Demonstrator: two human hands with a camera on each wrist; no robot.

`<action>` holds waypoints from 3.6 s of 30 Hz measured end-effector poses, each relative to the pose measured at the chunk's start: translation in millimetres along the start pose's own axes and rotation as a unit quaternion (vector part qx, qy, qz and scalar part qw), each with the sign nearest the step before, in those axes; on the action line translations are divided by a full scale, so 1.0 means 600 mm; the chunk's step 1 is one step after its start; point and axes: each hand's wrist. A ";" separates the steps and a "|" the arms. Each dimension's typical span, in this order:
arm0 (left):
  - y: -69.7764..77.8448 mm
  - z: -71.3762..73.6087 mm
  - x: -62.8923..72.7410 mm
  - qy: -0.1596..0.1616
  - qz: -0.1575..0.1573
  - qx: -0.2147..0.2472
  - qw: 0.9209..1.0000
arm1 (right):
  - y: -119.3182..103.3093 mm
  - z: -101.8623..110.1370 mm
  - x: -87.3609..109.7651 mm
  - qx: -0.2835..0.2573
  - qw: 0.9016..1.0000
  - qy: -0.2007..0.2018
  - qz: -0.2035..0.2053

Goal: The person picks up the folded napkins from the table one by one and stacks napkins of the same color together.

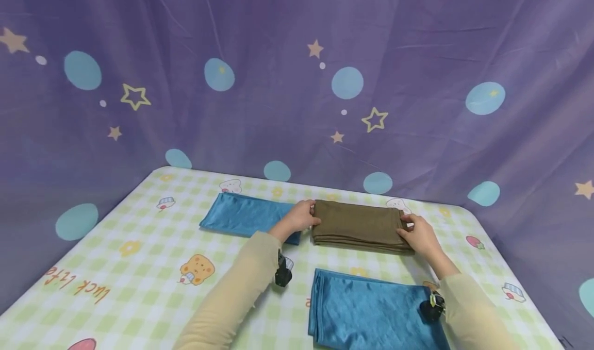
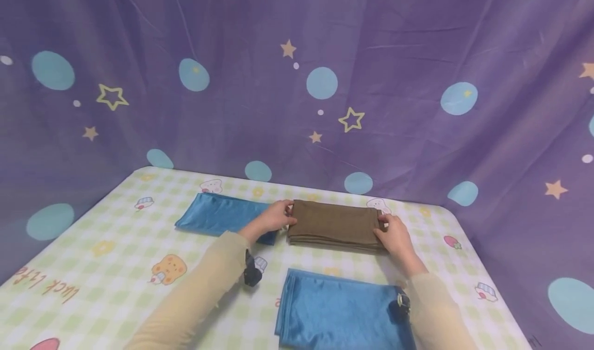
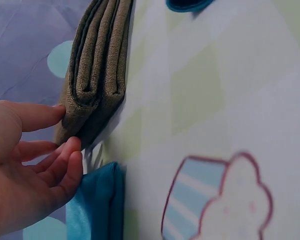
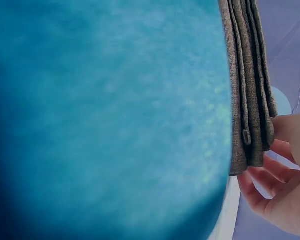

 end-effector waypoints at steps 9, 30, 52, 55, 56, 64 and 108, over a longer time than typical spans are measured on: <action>0.004 0.006 0.028 -0.012 -0.030 -0.024 0.999 | 0.002 0.012 0.035 -0.001 1.000 0.009 0.005; 0.005 -0.006 0.107 -0.072 -0.103 -0.031 0.992 | 0.004 0.033 0.128 0.005 1.000 -0.031 0.000; 0.039 -0.027 0.146 -0.182 -0.171 -0.169 0.953 | 0.020 0.059 0.160 -0.106 0.966 -0.235 0.017; 0.042 -0.029 0.149 -0.176 -0.176 -0.170 0.953 | 0.020 0.058 0.160 -0.111 0.962 -0.247 0.028; 0.043 -0.030 0.151 -0.173 -0.177 -0.169 0.954 | 0.021 0.058 0.161 -0.112 0.962 -0.248 0.032; 0.040 -0.037 0.155 -0.160 -0.177 -0.155 0.959 | 0.026 0.051 0.161 -0.094 0.966 -0.233 0.064; 0.033 -0.028 0.150 -0.200 -0.153 -0.119 0.960 | -0.002 0.059 0.151 -0.068 0.953 -0.274 0.111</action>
Point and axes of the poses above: each hand's wrist, its own x-axis away from the middle knuckle, its own z-axis out of the back of the hand, y = z × x, and after that the axes turned 2 degrees about z, right-handed
